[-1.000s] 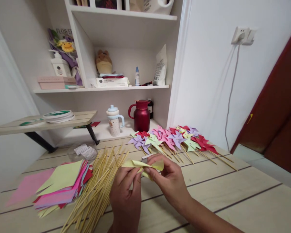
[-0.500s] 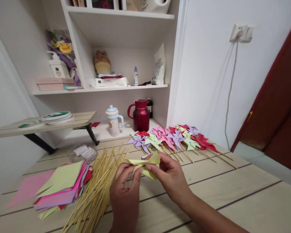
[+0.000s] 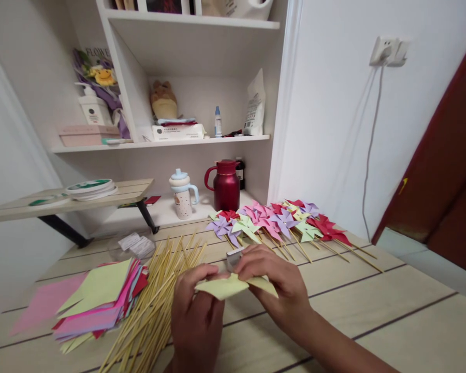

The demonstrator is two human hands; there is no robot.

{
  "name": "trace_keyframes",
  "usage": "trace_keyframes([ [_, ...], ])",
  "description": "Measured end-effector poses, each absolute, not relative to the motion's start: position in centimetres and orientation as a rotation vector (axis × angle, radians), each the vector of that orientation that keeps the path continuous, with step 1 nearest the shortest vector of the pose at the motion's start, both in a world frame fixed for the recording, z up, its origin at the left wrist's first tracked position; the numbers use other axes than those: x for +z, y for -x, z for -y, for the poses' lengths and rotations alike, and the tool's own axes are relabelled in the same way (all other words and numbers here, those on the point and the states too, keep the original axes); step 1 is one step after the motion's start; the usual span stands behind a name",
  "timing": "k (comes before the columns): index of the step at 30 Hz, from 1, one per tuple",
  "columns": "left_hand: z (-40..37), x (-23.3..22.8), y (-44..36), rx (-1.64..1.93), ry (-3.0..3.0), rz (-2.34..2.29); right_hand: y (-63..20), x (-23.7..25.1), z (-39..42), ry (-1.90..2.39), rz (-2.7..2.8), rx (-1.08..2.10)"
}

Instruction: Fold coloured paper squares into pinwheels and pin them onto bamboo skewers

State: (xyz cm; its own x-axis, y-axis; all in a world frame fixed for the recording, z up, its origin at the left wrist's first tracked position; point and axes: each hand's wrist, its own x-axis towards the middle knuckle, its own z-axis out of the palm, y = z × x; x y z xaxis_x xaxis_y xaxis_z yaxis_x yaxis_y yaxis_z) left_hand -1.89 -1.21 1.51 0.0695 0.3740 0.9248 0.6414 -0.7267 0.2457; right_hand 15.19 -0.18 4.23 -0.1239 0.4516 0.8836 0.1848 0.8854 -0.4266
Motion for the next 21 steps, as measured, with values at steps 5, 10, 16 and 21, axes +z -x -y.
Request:
trace_keyframes([
  [5, 1.1, 1.5, 2.4, -1.671, 2.109, 0.861, -15.6, 5.2, 0.8, 0.388, 1.766, 0.05],
  [10, 1.2, 1.6, 2.6, -1.635, 2.117, 0.84, -15.7, 5.6, 0.9, 0.392, 1.801, 0.007],
  [16, 1.7, 2.3, 2.5, -1.642, 2.08, 0.766, -15.8, 5.1, 0.7, 0.397, 1.843, -0.002],
  [21, 1.6, 2.5, 2.7, -1.598, 2.093, 0.813, -15.7, 4.5, 0.7, 0.445, 1.833, 0.043],
])
